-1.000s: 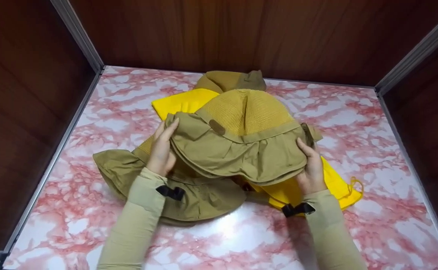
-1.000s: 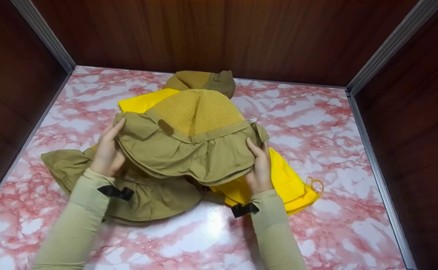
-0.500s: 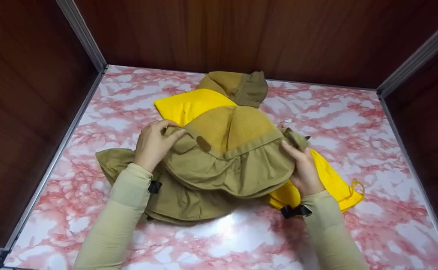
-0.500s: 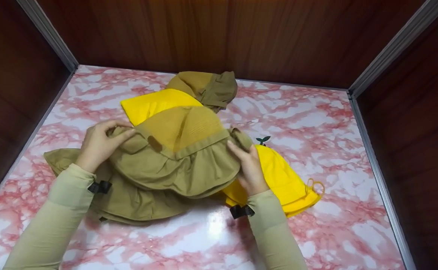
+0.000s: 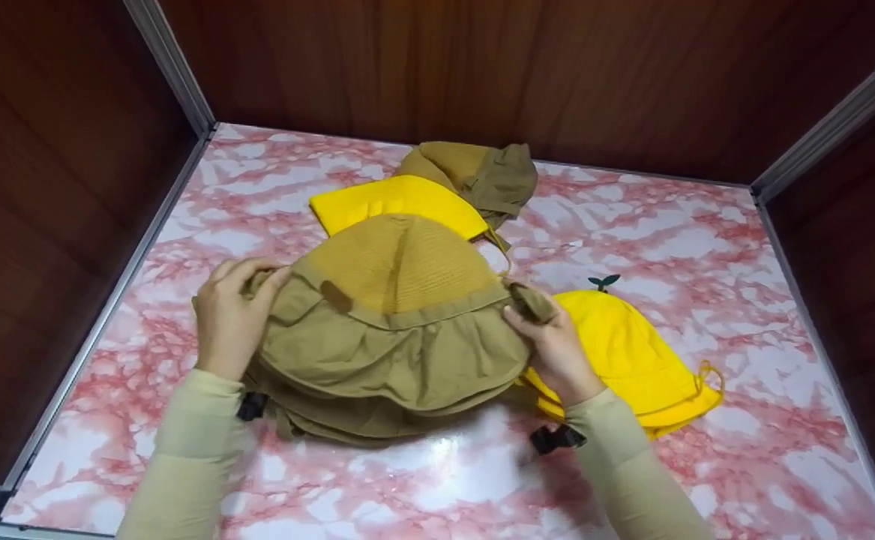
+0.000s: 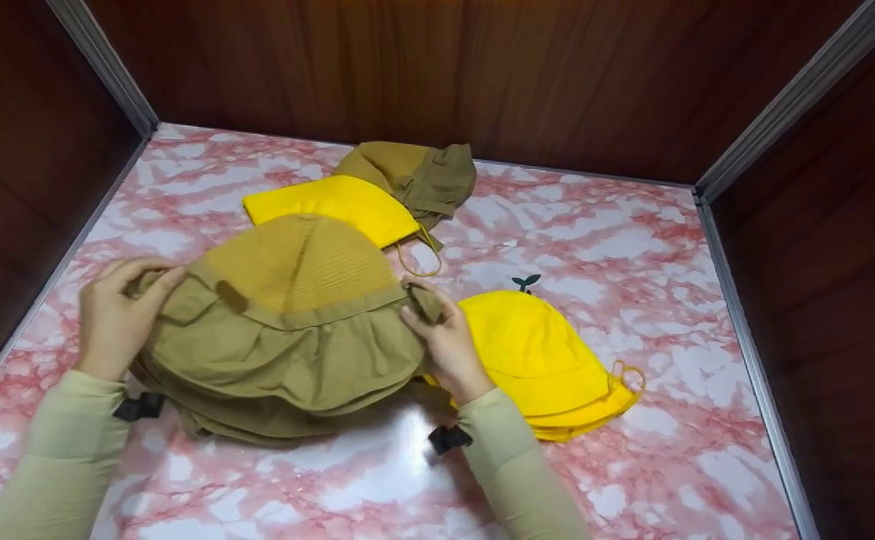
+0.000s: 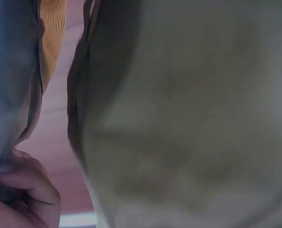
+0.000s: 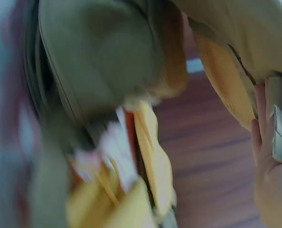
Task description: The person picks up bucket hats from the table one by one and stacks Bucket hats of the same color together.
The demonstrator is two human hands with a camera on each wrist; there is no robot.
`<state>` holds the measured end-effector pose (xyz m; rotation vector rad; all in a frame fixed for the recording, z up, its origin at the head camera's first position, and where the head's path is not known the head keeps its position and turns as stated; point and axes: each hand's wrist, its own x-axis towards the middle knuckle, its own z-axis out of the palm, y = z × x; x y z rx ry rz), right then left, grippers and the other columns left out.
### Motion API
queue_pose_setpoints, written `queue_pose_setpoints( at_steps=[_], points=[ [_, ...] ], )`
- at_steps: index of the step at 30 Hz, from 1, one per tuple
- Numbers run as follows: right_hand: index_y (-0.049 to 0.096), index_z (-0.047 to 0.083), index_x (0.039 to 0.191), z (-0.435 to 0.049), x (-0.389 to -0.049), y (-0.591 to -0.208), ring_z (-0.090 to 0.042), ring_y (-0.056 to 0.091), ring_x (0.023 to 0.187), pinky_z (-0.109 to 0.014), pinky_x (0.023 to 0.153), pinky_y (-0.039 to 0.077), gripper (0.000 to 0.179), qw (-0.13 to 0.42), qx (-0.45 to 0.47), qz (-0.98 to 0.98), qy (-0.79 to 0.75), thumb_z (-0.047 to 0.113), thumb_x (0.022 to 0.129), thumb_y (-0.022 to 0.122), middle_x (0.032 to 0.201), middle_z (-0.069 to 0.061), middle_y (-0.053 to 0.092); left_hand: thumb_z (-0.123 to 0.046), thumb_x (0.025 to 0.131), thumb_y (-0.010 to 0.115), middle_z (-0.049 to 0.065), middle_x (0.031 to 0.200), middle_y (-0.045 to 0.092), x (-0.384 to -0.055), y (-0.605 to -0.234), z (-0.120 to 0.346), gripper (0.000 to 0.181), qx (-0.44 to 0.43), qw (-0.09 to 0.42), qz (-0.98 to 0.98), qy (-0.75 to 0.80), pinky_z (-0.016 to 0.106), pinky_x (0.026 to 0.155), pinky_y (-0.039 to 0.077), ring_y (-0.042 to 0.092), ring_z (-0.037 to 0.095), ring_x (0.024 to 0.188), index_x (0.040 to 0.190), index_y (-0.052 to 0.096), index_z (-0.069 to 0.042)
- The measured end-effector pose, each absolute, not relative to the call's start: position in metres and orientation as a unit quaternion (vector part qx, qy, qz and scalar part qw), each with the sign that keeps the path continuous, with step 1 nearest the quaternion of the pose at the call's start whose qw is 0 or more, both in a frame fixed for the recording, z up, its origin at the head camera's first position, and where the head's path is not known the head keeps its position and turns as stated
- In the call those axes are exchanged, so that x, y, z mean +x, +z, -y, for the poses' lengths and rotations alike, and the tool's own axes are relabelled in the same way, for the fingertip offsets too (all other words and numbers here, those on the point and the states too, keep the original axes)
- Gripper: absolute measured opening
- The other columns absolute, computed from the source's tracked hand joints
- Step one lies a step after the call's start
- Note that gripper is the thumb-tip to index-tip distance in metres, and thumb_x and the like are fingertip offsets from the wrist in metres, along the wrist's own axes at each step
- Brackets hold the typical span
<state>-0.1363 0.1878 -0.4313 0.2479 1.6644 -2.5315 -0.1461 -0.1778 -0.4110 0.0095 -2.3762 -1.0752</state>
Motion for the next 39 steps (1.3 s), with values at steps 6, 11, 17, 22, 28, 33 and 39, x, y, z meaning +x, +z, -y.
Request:
queue_pose_setpoints(
  at_steps=[6,11,17,22,28,33,39],
  points=[
    [0.064,0.008,0.126,-0.165,-0.136,-0.450,-0.011,0.066,0.087,-0.024,0.077,0.058,0.040,0.081,0.099,-0.518,-0.846,-0.010,0.091,0.058,0.106,-0.003,0.069,-0.024,0.088,0.076,0.015,0.094,0.070,-0.135,-0.408,0.200,0.021,0.023,0.242,0.891,-0.384,0.026,0.073,0.040,0.062,0.026,0.083,0.101,0.077,-0.008],
    [0.055,-0.001,0.136,-0.150,-0.137,-0.471,-0.010,0.065,0.096,-0.025,0.085,0.056,0.046,0.105,0.072,-0.567,-0.814,-0.008,0.091,0.060,0.114,-0.001,0.068,-0.028,0.091,0.073,0.016,0.101,0.071,-0.130,-0.410,0.218,0.023,0.057,0.183,0.909,-0.369,0.033,0.078,0.042,0.065,0.031,0.093,0.104,0.076,-0.010],
    [0.054,-0.004,0.134,-0.142,-0.138,-0.484,-0.012,0.061,0.104,-0.024,0.094,0.051,0.044,0.095,0.048,-0.627,-0.771,-0.008,0.091,0.059,0.121,-0.009,0.065,-0.038,0.094,0.067,0.017,0.108,0.069,-0.139,-0.429,0.230,0.030,0.080,0.119,0.928,-0.345,0.046,0.082,0.047,0.064,0.036,0.101,0.110,0.075,-0.013],
    [0.056,-0.003,0.133,-0.138,-0.137,-0.481,-0.020,0.055,0.119,-0.029,0.105,0.042,0.043,0.066,0.020,-0.702,-0.709,-0.006,0.091,0.062,0.134,-0.020,0.058,-0.042,0.096,0.064,0.019,0.111,0.068,-0.145,-0.442,0.231,0.033,0.092,0.094,0.937,-0.323,0.055,0.080,0.048,0.063,0.042,0.103,0.113,0.073,-0.016],
    [0.057,-0.003,0.133,-0.145,-0.136,-0.472,-0.027,0.054,0.122,-0.032,0.106,0.042,0.047,0.080,0.007,-0.728,-0.681,-0.011,0.088,0.062,0.136,-0.021,0.057,-0.037,0.099,0.059,0.024,0.114,0.059,-0.140,-0.431,0.225,0.036,0.079,0.068,0.951,-0.293,0.058,0.076,0.048,0.060,0.046,0.099,0.126,0.066,-0.014],
    [0.054,0.001,0.139,-0.152,-0.137,-0.464,-0.026,0.055,0.122,-0.033,0.105,0.043,0.055,0.123,0.000,-0.748,-0.652,-0.009,0.085,0.066,0.139,-0.019,0.057,-0.034,0.100,0.058,0.032,0.132,0.048,-0.135,-0.410,0.212,0.046,0.079,0.047,0.963,-0.253,0.066,0.088,0.042,0.043,0.053,0.116,0.138,0.056,-0.008],
    [0.043,0.001,0.147,-0.151,-0.130,-0.451,-0.035,0.041,0.141,-0.047,0.120,0.030,0.068,0.069,-0.119,-0.841,-0.524,0.005,0.086,0.073,0.152,-0.019,0.043,-0.037,0.098,0.059,0.023,0.155,0.035,-0.133,-0.397,0.171,0.055,0.037,0.055,0.974,-0.216,0.077,0.111,-0.004,0.011,0.053,0.146,0.144,0.049,-0.008]
  ],
)
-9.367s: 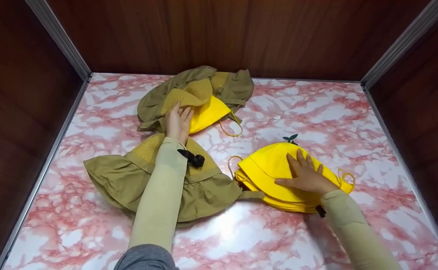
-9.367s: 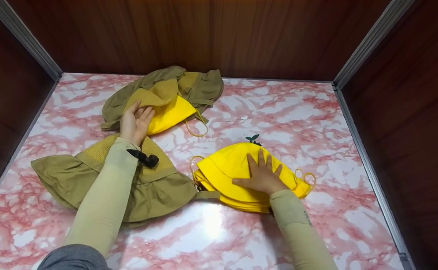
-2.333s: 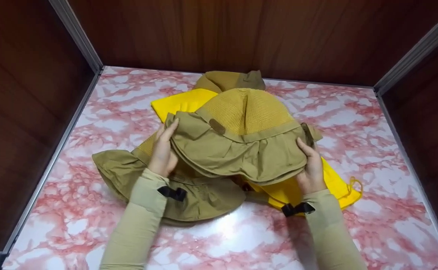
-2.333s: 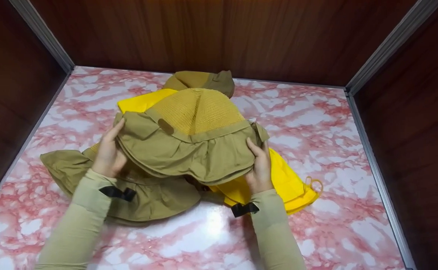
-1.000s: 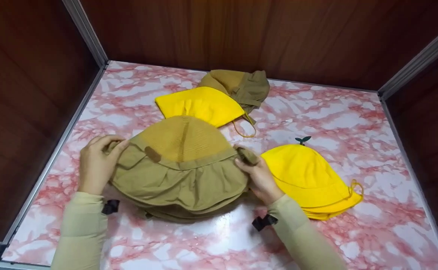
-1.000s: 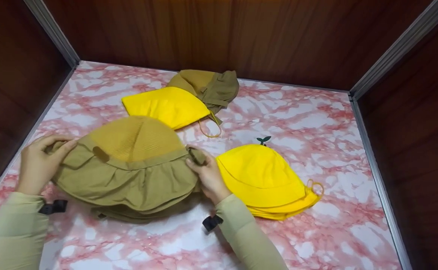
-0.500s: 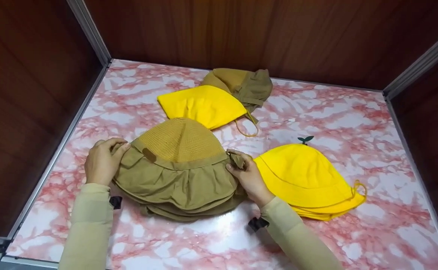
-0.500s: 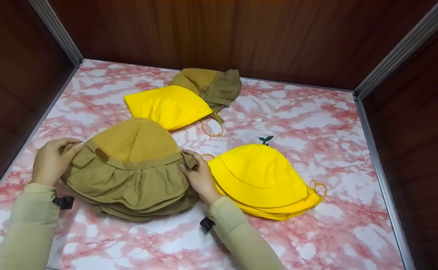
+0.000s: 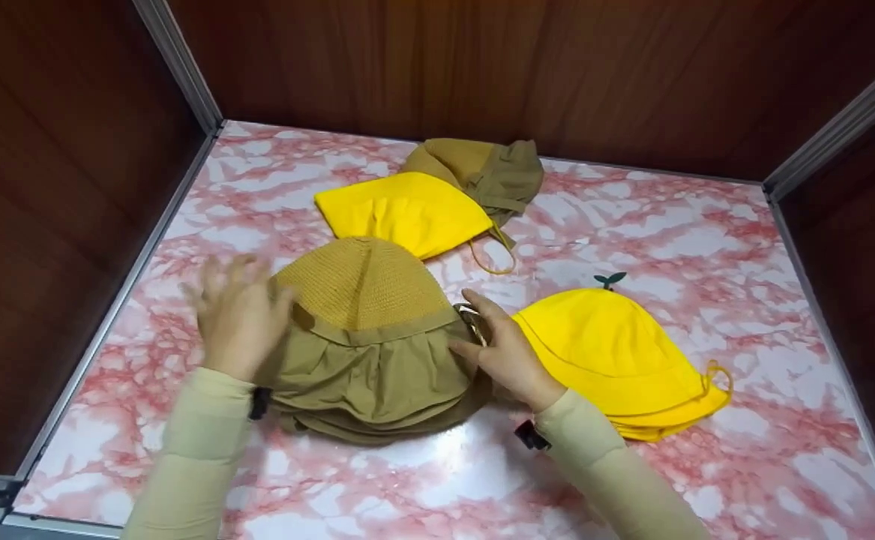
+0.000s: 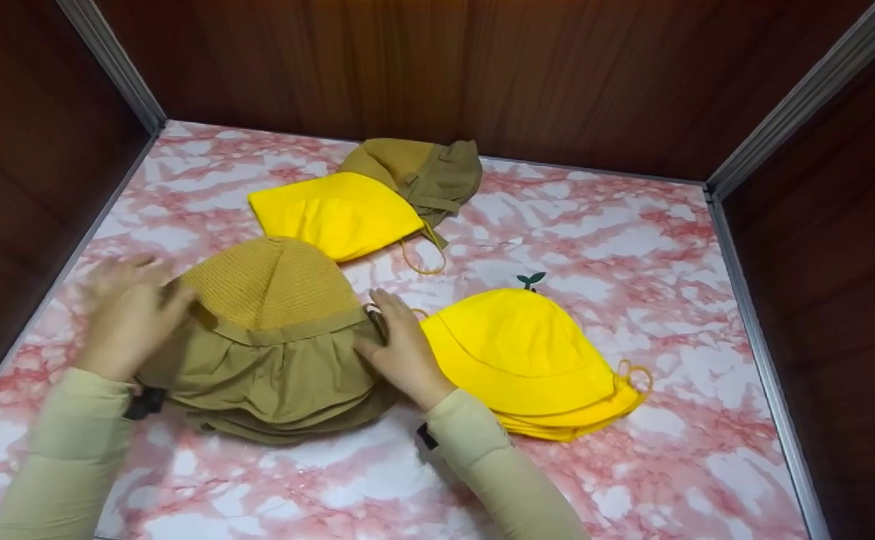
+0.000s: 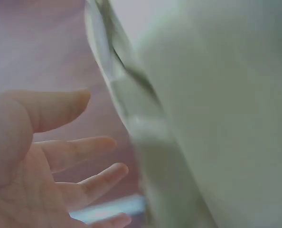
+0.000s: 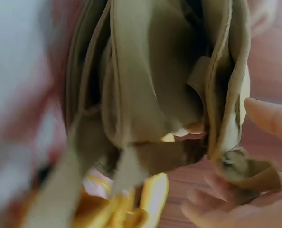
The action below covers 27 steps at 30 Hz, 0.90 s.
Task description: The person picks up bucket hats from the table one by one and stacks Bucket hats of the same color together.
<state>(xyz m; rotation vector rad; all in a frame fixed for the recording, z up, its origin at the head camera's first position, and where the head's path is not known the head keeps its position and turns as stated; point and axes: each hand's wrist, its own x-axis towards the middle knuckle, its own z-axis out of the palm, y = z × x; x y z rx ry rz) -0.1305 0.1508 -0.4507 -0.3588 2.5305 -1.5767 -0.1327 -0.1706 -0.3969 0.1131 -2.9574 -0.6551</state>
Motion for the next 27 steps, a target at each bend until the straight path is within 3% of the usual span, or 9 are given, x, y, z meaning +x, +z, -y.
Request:
queue_pose_setpoints(
  at_steps=[4,7,12,27],
  points=[
    [0.042,-0.002,0.147,-0.143,-0.125,-0.448,-0.043,0.027,0.147,-0.060,0.121,0.018,0.068,-0.038,-0.232,-0.925,-0.298,0.024,0.091,0.072,0.157,-0.021,0.035,-0.050,0.098,0.053,0.019,0.164,0.016,-0.132,-0.404,0.136,0.069,-0.014,0.009,0.981,-0.191,0.073,0.112,-0.012,-0.005,0.051,0.149,0.150,0.039,-0.007],
    [0.040,0.002,0.149,-0.136,-0.122,-0.449,-0.040,0.026,0.148,-0.063,0.120,0.017,0.071,-0.061,-0.268,-0.942,-0.190,0.037,0.093,0.067,0.159,-0.017,0.032,-0.059,0.097,0.050,0.019,0.166,0.005,-0.134,-0.415,0.117,0.080,-0.042,-0.022,0.982,-0.180,0.073,0.111,-0.014,-0.010,0.053,0.148,0.157,0.025,-0.013],
    [0.036,0.004,0.152,-0.129,-0.121,-0.454,-0.035,0.025,0.150,-0.059,0.121,0.018,0.074,-0.036,-0.281,-0.949,-0.137,0.046,0.096,0.060,0.162,-0.013,0.027,-0.062,0.096,0.049,0.016,0.167,0.000,-0.139,-0.431,0.103,0.084,-0.042,-0.031,0.985,-0.165,0.078,0.108,-0.014,-0.011,0.056,0.146,0.160,0.016,-0.020],
    [0.031,0.001,0.153,-0.130,-0.128,-0.469,-0.038,0.024,0.150,-0.054,0.121,0.024,0.073,0.001,-0.294,-0.945,-0.146,0.044,0.100,0.055,0.163,-0.017,0.024,-0.068,0.095,0.044,0.013,0.167,-0.007,-0.146,-0.446,0.106,0.087,-0.040,-0.056,0.982,-0.177,0.077,0.107,-0.018,-0.020,0.050,0.146,0.160,0.011,-0.021]
  ],
)
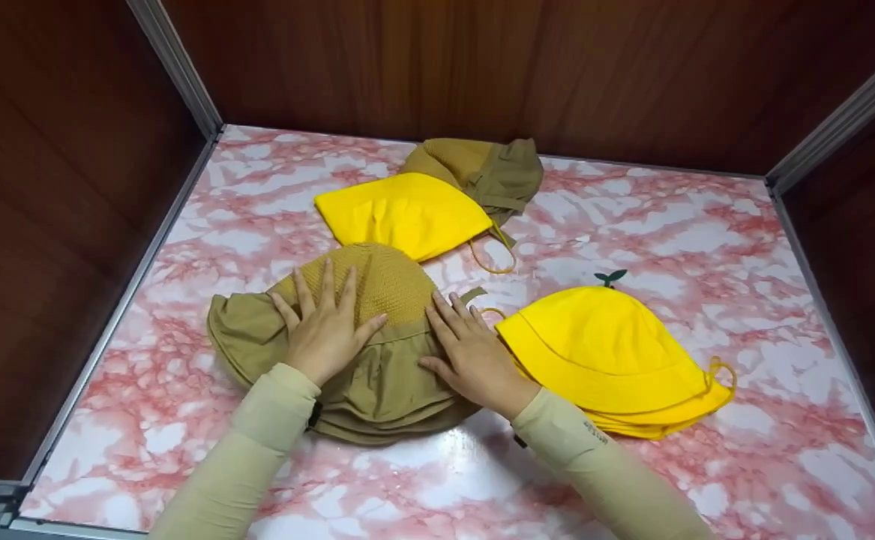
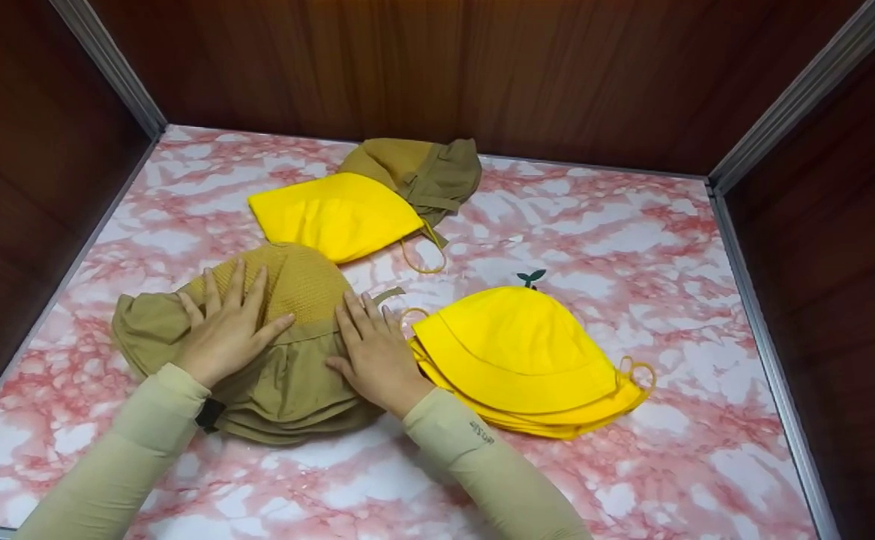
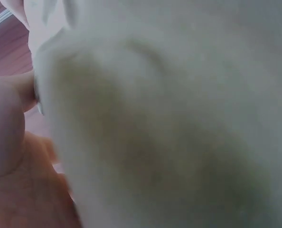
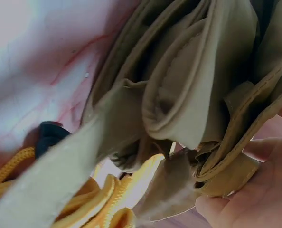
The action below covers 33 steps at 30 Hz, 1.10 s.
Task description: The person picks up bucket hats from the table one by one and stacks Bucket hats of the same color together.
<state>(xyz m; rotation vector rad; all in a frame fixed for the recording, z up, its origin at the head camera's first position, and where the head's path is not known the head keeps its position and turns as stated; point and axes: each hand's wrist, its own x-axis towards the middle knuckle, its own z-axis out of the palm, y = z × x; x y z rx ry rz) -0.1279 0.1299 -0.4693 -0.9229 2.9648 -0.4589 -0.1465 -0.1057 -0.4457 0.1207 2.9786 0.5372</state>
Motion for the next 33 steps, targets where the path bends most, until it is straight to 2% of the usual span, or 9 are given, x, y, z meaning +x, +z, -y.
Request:
queue_pose_setpoints(
  at_steps=[8,15,20,24,26,29,31,33],
  points=[
    [0.026,-0.001,0.154,-0.131,-0.139,-0.475,-0.040,0.019,0.150,-0.053,0.121,0.023,0.073,0.064,-0.308,-0.935,-0.165,0.041,0.101,0.054,0.164,-0.019,0.015,-0.068,0.094,0.044,0.013,0.167,-0.007,-0.153,-0.455,0.108,0.088,0.036,0.069,-0.979,0.186,0.077,0.106,-0.018,-0.019,0.051,0.146,0.160,0.012,-0.019],
    [0.023,0.000,0.155,-0.133,-0.146,-0.470,-0.039,0.017,0.151,-0.052,0.123,0.020,0.075,0.123,-0.311,-0.921,-0.202,0.039,0.101,0.056,0.165,-0.017,0.011,-0.068,0.093,0.047,0.014,0.167,-0.004,-0.157,-0.460,0.110,0.090,0.035,0.073,-0.980,0.184,0.078,0.106,-0.017,-0.016,0.053,0.146,0.160,0.013,-0.019],
    [0.029,0.001,0.154,-0.136,-0.154,-0.455,-0.037,0.026,0.148,-0.051,0.121,0.026,0.073,0.158,-0.308,-0.911,-0.226,0.036,0.099,0.060,0.164,-0.016,0.020,-0.069,0.091,0.048,0.015,0.166,-0.004,-0.158,-0.461,0.109,0.092,0.031,0.075,-0.981,0.177,0.079,0.105,-0.016,-0.014,0.054,0.146,0.160,0.012,-0.019],
    [0.043,0.002,0.148,-0.140,-0.166,-0.437,-0.034,0.038,0.143,-0.047,0.118,0.033,0.063,0.182,-0.298,-0.905,-0.244,0.035,0.098,0.062,0.160,-0.013,0.032,-0.069,0.091,0.050,0.015,0.166,-0.003,-0.159,-0.461,0.108,0.094,0.030,0.071,-0.982,0.173,0.079,0.105,-0.015,-0.012,0.055,0.146,0.160,0.012,-0.019],
    [0.052,0.003,0.142,-0.140,-0.173,-0.429,-0.032,0.048,0.136,-0.046,0.114,0.039,0.054,0.181,-0.290,-0.903,-0.262,0.033,0.098,0.063,0.153,-0.013,0.044,-0.069,0.090,0.050,0.015,0.167,-0.002,-0.158,-0.461,0.107,0.094,0.029,0.069,-0.983,0.170,0.079,0.106,-0.015,-0.012,0.055,0.146,0.160,0.012,-0.019],
    [0.067,0.004,0.125,-0.139,-0.185,-0.421,-0.029,0.064,0.113,-0.043,0.098,0.052,0.036,0.157,-0.261,-0.901,-0.309,0.026,0.097,0.063,0.129,-0.015,0.066,-0.069,0.090,0.050,0.015,0.167,-0.003,-0.158,-0.462,0.106,0.094,0.030,0.067,-0.983,0.169,0.079,0.106,-0.015,-0.011,0.055,0.146,0.160,0.013,-0.019],
    [0.072,0.003,0.115,-0.139,-0.194,-0.419,-0.026,0.068,0.095,-0.037,0.084,0.056,0.027,0.131,-0.230,-0.901,-0.345,0.020,0.097,0.063,0.111,-0.015,0.073,-0.069,0.090,0.050,0.015,0.167,-0.003,-0.157,-0.462,0.106,0.094,0.030,0.067,-0.983,0.171,0.079,0.106,-0.015,-0.012,0.055,0.146,0.160,0.013,-0.019],
    [0.073,0.000,0.107,-0.140,-0.205,-0.421,-0.026,0.067,0.084,-0.031,0.074,0.056,0.023,0.123,-0.177,-0.889,-0.405,0.016,0.096,0.063,0.099,-0.016,0.074,-0.069,0.090,0.050,0.015,0.167,-0.003,-0.157,-0.462,0.105,0.094,0.031,0.066,-0.982,0.172,0.079,0.106,-0.016,-0.012,0.055,0.146,0.160,0.013,-0.019]
  ],
)
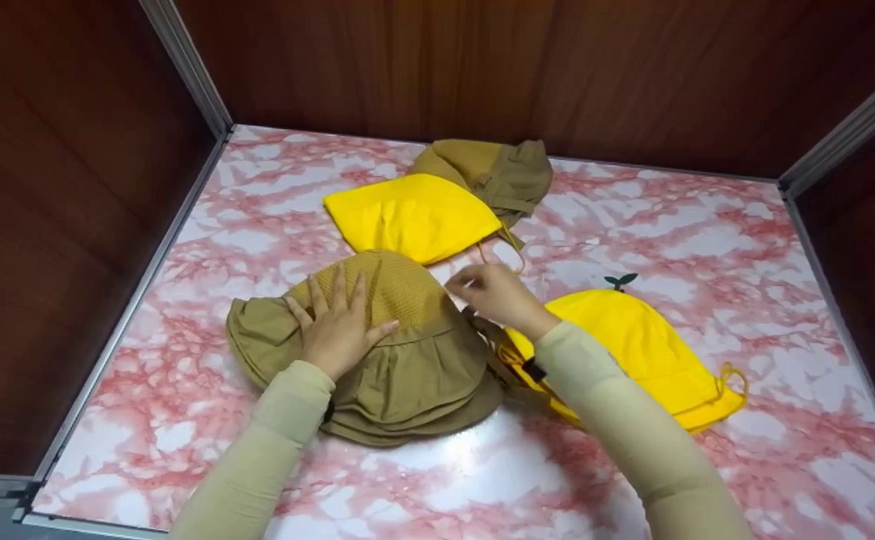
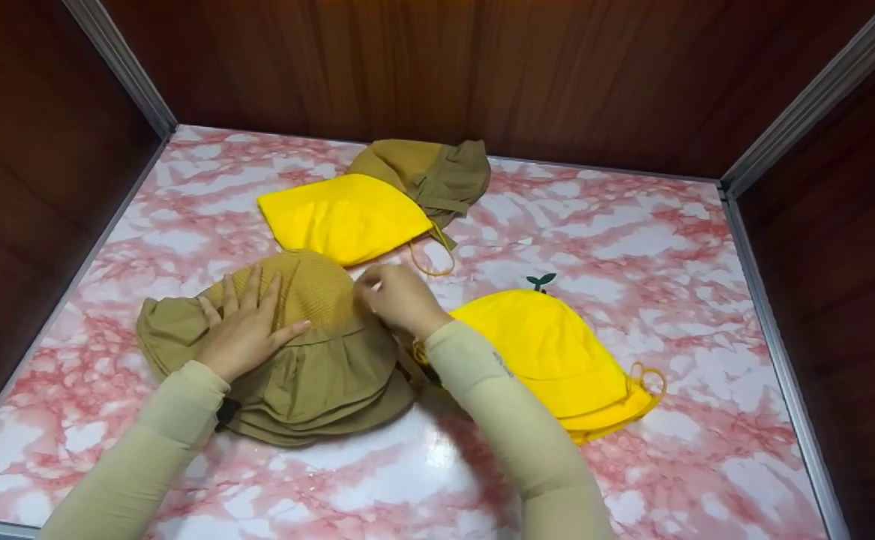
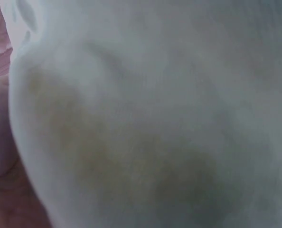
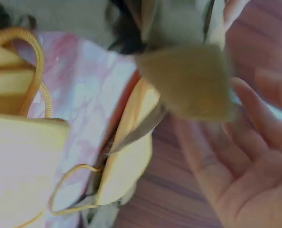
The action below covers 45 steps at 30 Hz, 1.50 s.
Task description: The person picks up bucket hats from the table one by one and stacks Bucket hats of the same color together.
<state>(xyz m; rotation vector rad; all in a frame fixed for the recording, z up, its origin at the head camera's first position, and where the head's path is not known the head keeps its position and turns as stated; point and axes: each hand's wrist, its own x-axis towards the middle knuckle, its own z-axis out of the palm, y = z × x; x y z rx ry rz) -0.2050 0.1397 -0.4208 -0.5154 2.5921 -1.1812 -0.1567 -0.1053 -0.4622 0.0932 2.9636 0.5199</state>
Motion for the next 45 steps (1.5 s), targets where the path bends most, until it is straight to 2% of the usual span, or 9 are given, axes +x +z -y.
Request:
queue_pose_setpoints(
  at_steps=[5,9,12,16,20,25,30,37,45],
  points=[
    [0.066,-0.009,0.111,-0.140,-0.234,-0.434,-0.018,0.070,0.074,-0.023,0.070,0.058,0.026,0.156,-0.006,-0.756,-0.635,0.013,0.097,0.062,0.090,-0.010,0.073,-0.069,0.090,0.051,0.015,0.167,-0.002,-0.155,-0.463,0.106,0.094,0.026,0.062,-0.983,0.174,0.079,0.106,-0.016,-0.012,0.055,0.146,0.160,0.011,-0.021],
    [0.058,-0.006,0.121,-0.143,-0.254,-0.447,-0.017,0.069,0.071,-0.026,0.073,0.060,0.030,0.175,0.118,-0.596,-0.775,0.013,0.098,0.060,0.099,-0.011,0.069,-0.069,0.089,0.052,0.015,0.167,-0.001,-0.155,-0.464,0.107,0.094,0.024,0.056,-0.983,0.173,0.079,0.106,-0.016,-0.012,0.055,0.146,0.160,0.011,-0.022],
    [0.053,0.001,0.130,-0.146,-0.267,-0.455,-0.022,0.068,0.082,-0.030,0.085,0.059,0.033,0.183,0.193,-0.510,-0.818,0.014,0.100,0.058,0.120,-0.017,0.062,-0.069,0.089,0.051,0.015,0.167,-0.001,-0.156,-0.465,0.107,0.094,0.025,0.055,-0.983,0.173,0.078,0.107,-0.015,-0.012,0.055,0.146,0.160,0.011,-0.023],
    [0.042,0.011,0.145,-0.147,-0.278,-0.464,-0.026,0.059,0.110,-0.032,0.104,0.050,0.046,0.197,0.257,-0.454,-0.830,0.017,0.101,0.056,0.143,-0.018,0.046,-0.070,0.089,0.050,0.014,0.167,-0.002,-0.157,-0.465,0.106,0.094,0.023,0.059,-0.983,0.170,0.078,0.107,-0.016,-0.013,0.054,0.146,0.160,0.011,-0.023],
    [0.041,0.015,0.148,-0.147,-0.286,-0.472,-0.029,0.047,0.131,-0.034,0.110,0.045,0.049,0.196,0.278,-0.419,-0.842,0.018,0.101,0.056,0.146,-0.018,0.040,-0.070,0.089,0.051,0.014,0.167,-0.003,-0.158,-0.465,0.106,0.094,0.022,0.061,-0.983,0.169,0.078,0.107,-0.016,-0.013,0.053,0.146,0.160,0.011,-0.023],
    [0.042,0.022,0.150,-0.150,-0.291,-0.482,-0.029,0.036,0.141,-0.040,0.118,0.035,0.047,0.223,0.246,-0.406,-0.852,0.025,0.104,0.051,0.156,-0.015,0.031,-0.069,0.089,0.052,0.013,0.167,-0.003,-0.158,-0.465,0.106,0.093,0.019,0.060,-0.983,0.174,0.078,0.107,-0.015,-0.014,0.053,0.147,0.160,0.013,-0.022],
    [0.034,0.019,0.153,-0.151,-0.294,-0.487,-0.028,0.036,0.136,-0.042,0.119,0.032,0.048,0.255,0.197,-0.420,-0.848,0.029,0.107,0.042,0.159,-0.012,0.026,-0.068,0.089,0.053,0.014,0.167,-0.002,-0.157,-0.465,0.105,0.093,0.023,0.059,-0.981,0.182,0.079,0.106,-0.014,-0.013,0.053,0.146,0.160,0.015,-0.021],
    [0.050,0.003,0.140,-0.151,-0.296,-0.486,-0.028,0.050,0.134,-0.039,0.112,0.043,0.039,0.198,0.236,-0.379,-0.873,0.015,0.103,0.052,0.147,-0.016,0.048,-0.068,0.089,0.054,0.013,0.167,0.000,-0.156,-0.467,0.106,0.093,0.020,0.053,-0.982,0.181,0.078,0.107,-0.015,-0.012,0.053,0.147,0.160,0.015,-0.021],
    [0.042,0.014,0.149,-0.151,-0.305,-0.487,-0.028,0.045,0.136,-0.043,0.116,0.038,0.045,0.199,0.206,-0.397,-0.872,0.018,0.105,0.048,0.155,-0.012,0.039,-0.068,0.090,0.052,0.013,0.167,-0.002,-0.157,-0.467,0.105,0.093,0.023,0.058,-0.981,0.182,0.077,0.107,-0.016,-0.012,0.053,0.147,0.160,0.014,-0.021]
  ],
)
